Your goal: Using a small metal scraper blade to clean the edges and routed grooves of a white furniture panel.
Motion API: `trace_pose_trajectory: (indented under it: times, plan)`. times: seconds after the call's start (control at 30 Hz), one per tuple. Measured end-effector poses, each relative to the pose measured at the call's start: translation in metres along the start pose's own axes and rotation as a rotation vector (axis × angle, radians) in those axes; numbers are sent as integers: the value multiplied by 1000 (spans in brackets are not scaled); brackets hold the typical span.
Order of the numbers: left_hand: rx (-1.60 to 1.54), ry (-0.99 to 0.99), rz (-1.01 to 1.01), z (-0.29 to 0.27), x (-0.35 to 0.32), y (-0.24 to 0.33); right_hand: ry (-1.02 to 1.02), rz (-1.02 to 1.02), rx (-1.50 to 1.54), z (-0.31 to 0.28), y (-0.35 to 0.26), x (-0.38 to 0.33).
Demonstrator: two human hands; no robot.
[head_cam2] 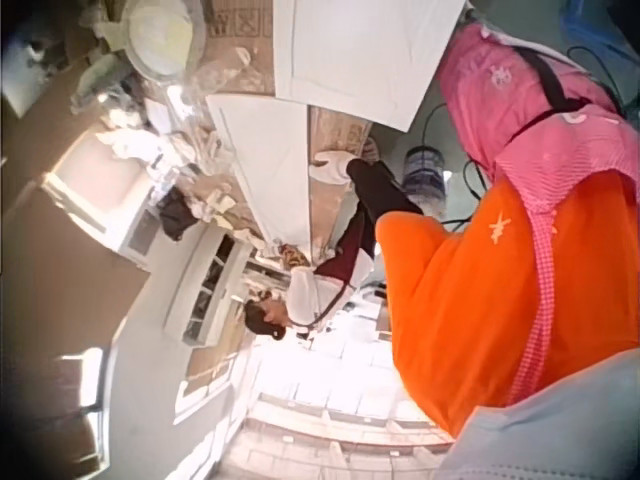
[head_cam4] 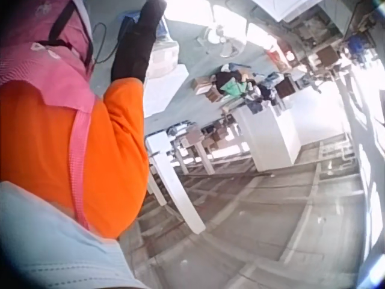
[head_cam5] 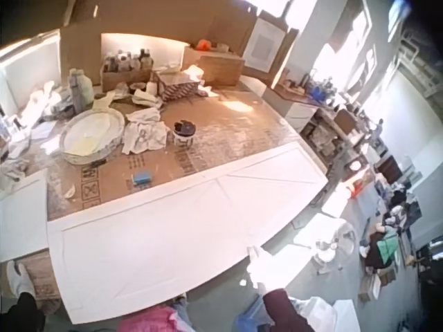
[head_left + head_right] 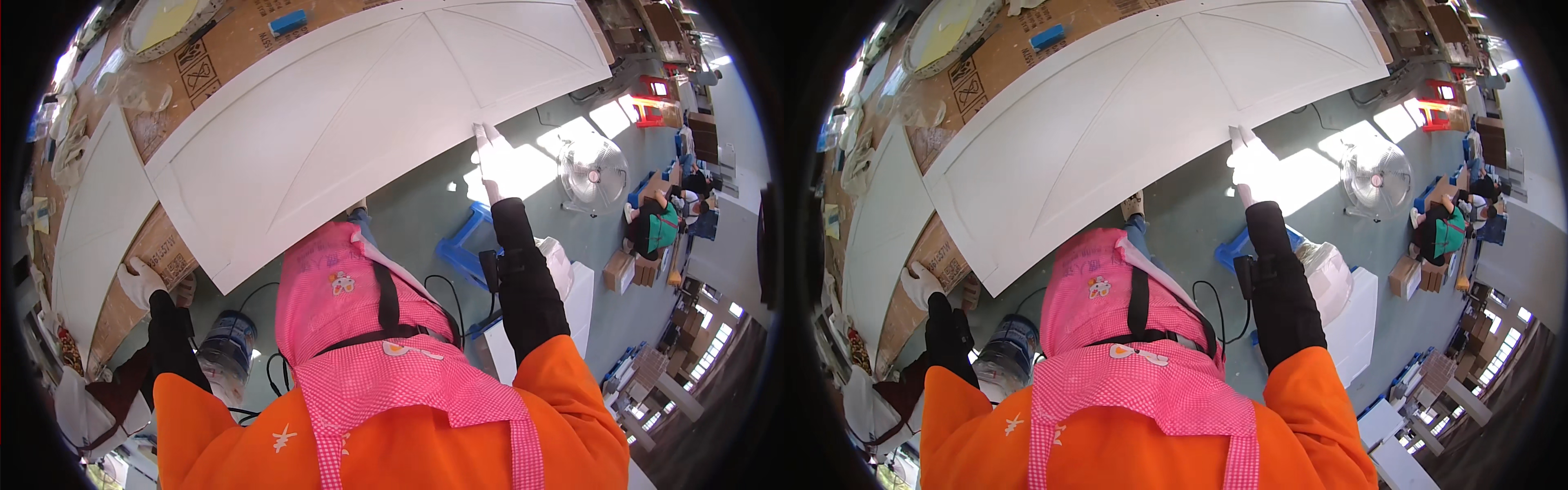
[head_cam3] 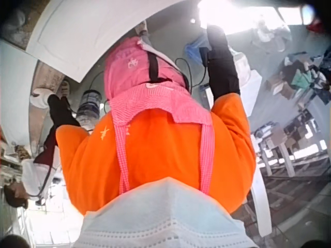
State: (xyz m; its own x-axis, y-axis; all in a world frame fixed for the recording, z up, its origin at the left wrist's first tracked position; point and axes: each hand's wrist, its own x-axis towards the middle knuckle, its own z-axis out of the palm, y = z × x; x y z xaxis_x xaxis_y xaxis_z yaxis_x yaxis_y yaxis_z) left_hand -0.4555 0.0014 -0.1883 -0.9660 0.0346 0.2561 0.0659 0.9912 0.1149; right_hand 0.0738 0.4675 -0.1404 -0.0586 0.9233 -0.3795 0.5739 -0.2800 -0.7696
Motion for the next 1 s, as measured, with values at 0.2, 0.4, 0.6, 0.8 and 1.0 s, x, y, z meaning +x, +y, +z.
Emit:
trace_pose_trajectory:
  times: [0.2, 0.4, 0.6, 0.8, 1.0]
  plan:
    - [56, -43, 16, -4, 0, 32, 150, -162, -79, 2, 32, 46]
    - [99, -68, -7, -9, -7, 29, 12, -879, -734, 30, 17, -10]
    - [76, -39, 14, -5, -5, 37, 233, -863, -464, -5, 32, 55]
    - [80, -24, 3, -5, -6, 25, 31, -766, -779, 15, 27, 14]
    - [94, -29, 24, -3, 0, 30, 287, -740, -456, -15, 42, 66]
